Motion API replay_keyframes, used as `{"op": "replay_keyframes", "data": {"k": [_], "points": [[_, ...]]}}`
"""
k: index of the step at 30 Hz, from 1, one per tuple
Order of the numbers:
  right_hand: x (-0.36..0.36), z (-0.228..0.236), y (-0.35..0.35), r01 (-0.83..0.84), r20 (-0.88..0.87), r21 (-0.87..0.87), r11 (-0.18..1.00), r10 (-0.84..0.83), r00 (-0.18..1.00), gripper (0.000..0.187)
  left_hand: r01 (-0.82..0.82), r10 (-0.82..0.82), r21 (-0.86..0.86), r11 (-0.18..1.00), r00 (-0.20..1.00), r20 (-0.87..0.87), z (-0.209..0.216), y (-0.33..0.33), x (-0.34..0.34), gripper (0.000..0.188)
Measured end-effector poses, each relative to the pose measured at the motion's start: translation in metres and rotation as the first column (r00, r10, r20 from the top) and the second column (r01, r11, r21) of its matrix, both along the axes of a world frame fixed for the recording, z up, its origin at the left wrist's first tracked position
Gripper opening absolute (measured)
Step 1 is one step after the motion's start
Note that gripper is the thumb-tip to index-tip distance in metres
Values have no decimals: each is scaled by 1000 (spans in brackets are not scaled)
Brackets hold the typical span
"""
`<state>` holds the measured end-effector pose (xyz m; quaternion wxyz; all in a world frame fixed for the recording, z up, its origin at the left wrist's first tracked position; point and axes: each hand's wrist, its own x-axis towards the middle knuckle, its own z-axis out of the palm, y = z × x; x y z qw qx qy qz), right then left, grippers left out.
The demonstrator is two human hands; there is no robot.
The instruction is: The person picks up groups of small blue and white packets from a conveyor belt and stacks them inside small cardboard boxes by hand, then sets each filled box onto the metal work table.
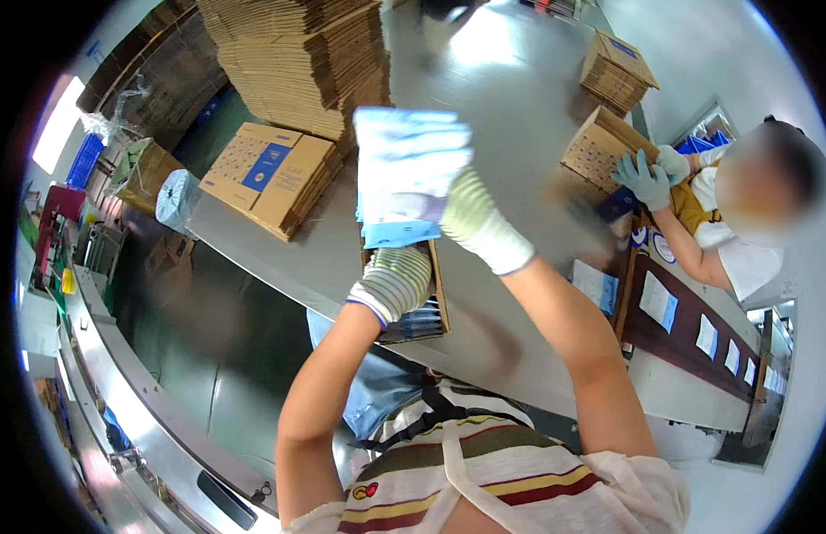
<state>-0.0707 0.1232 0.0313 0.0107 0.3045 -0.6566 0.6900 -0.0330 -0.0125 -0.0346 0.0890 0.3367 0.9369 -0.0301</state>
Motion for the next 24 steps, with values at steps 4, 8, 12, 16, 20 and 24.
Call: {"op": "replay_keyframes", "data": {"k": [4,8,12,16,20,24], "points": [[-28,-63,-24,177,-66,462,869,-166,984,51,-67,58,107,992,995,84,0,-6,9,43],[-30,-61,-25,301,-266,734,608,-151,952,70,-24,25,193,981,1000,-2,-5,-11,10,40],[-16,-25,-1,549,-523,730,408,-185,832,82,-1,1,176,984,1000,1,-5,-5,4,40],[45,14,16,591,-539,356,724,-358,763,64,24,-20,204,979,1000,-23,-25,-14,5,42],[115,-15,6,380,-734,476,794,120,668,34,67,-70,256,964,998,5,-27,-11,0,30],[157,-68,-11,370,-565,795,482,364,741,37,45,-255,706,707,947,194,53,-32,3,23]]}}
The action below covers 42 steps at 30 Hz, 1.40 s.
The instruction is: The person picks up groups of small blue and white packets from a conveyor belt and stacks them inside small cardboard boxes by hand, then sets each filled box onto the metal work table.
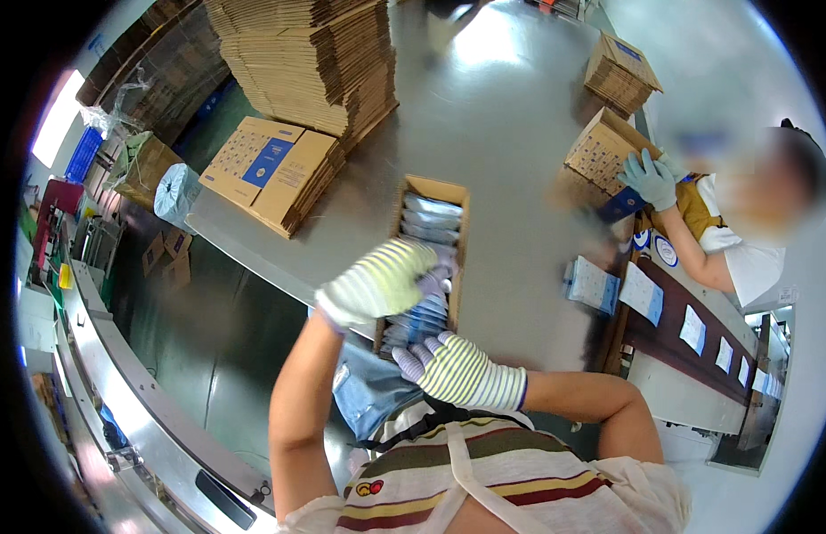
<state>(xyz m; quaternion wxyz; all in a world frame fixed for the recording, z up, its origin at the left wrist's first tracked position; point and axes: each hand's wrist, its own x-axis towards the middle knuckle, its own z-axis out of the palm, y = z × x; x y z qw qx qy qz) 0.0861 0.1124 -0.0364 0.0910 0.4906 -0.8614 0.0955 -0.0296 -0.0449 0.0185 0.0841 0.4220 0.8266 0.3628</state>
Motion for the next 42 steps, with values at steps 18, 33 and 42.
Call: {"op": "replay_keyframes", "data": {"k": [18,33,42], "points": [[-139,-48,27,335,182,228,914,-378,908,61,-920,746,-315,233,377,-549,-120,-128,-105,80],[-119,-11,67,556,475,-362,748,-365,801,60,-716,891,558,419,204,-407,27,-105,82,23],[-122,15,105,563,563,-825,48,-23,826,53,-734,591,540,411,666,456,-17,-98,100,19]]}}
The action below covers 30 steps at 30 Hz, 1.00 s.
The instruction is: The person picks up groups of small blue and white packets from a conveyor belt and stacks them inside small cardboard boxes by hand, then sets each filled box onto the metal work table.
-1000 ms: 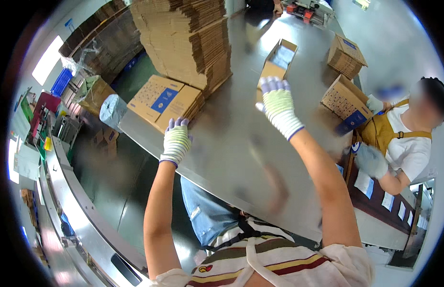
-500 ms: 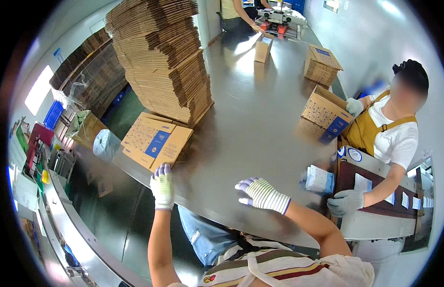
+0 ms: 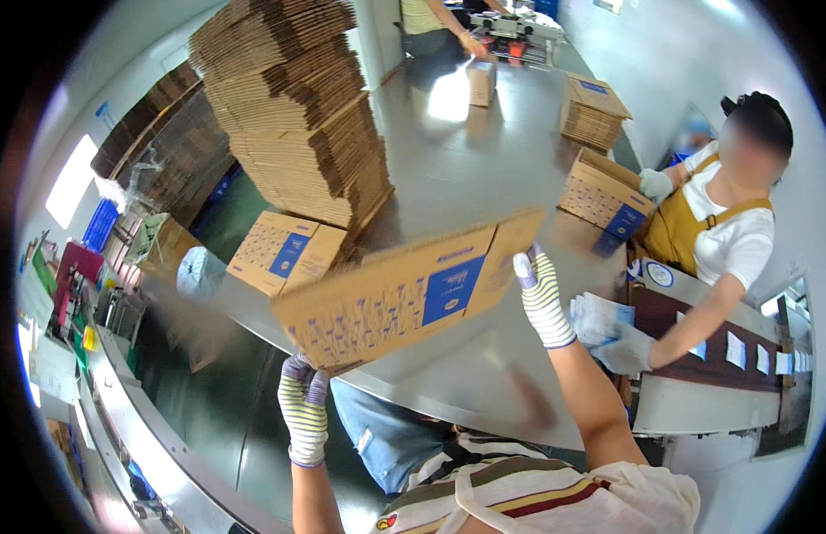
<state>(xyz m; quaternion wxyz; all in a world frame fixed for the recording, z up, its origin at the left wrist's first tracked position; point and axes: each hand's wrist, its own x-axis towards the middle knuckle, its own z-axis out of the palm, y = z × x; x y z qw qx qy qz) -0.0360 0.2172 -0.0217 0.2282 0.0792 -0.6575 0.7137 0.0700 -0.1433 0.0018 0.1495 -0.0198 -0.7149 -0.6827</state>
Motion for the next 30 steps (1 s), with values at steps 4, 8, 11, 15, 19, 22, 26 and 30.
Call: {"op": "replay_keyframes", "data": {"k": [4,8,11,15,19,22,26,30], "points": [[18,-19,13,-52,51,-126,991,59,997,37,30,-35,222,975,999,20,4,42,-13,20],[27,-20,3,96,222,-79,992,-76,972,52,-92,97,214,973,995,-13,-12,58,-27,12],[40,6,-10,-88,98,128,988,76,992,67,-282,297,168,945,952,-70,-26,50,-35,15],[44,2,-27,-407,109,261,875,393,913,87,-336,322,-213,918,942,-99,-17,61,-36,16],[19,-47,-32,-249,412,-25,968,236,880,96,-110,-64,-886,450,986,-155,12,62,-16,8],[13,-33,-23,-437,461,317,842,266,846,82,-72,-237,-939,337,959,-159,19,70,-19,22],[-3,-54,-15,-583,563,-34,812,497,660,43,195,-298,-962,193,945,132,24,68,-50,44],[5,-90,-21,-527,508,-432,732,680,529,41,61,-326,-998,25,944,50,-15,74,-80,37]]}}
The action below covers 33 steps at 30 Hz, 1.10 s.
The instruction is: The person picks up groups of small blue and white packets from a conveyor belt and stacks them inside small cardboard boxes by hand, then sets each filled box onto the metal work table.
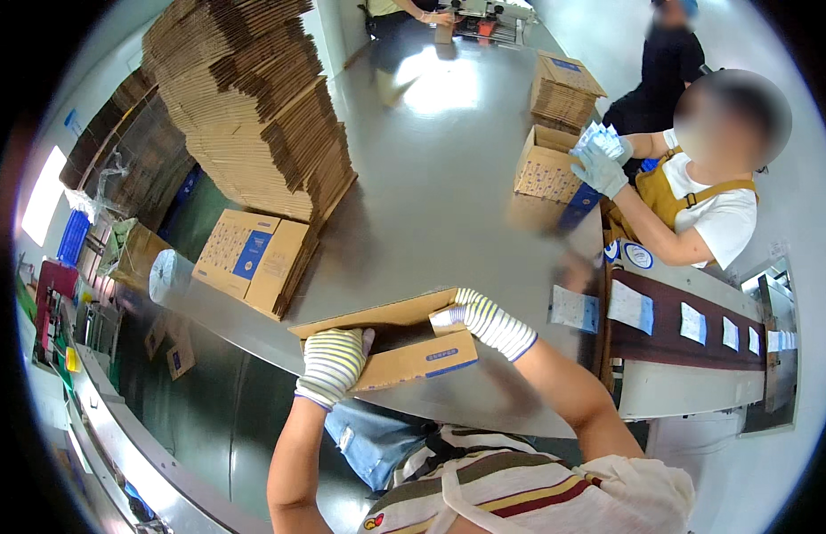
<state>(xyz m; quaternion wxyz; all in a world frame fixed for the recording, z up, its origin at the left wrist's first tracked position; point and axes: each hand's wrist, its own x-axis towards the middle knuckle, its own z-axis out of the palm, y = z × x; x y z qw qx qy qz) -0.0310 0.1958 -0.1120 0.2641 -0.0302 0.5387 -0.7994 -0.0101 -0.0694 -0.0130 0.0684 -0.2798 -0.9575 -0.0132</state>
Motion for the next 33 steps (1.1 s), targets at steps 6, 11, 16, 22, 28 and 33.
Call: {"op": "replay_keyframes", "data": {"k": [6,11,16,22,28,33], "points": [[2,3,12,122,-36,102,987,-119,992,39,234,-220,83,969,964,-149,16,39,44,55],[12,25,7,255,-160,193,947,-226,961,40,177,-190,92,980,968,164,10,42,49,67],[38,81,10,574,-569,223,788,-373,733,64,-74,-19,523,849,985,170,27,7,31,49],[70,160,-17,691,-837,315,651,-152,525,59,-511,-273,854,100,811,517,-14,19,56,48],[63,147,-70,567,-647,745,350,584,490,33,-810,-658,587,-11,448,605,-162,27,84,77],[47,108,-104,612,-678,670,420,682,275,42,-932,-828,317,-174,313,465,-178,24,93,89]]}}
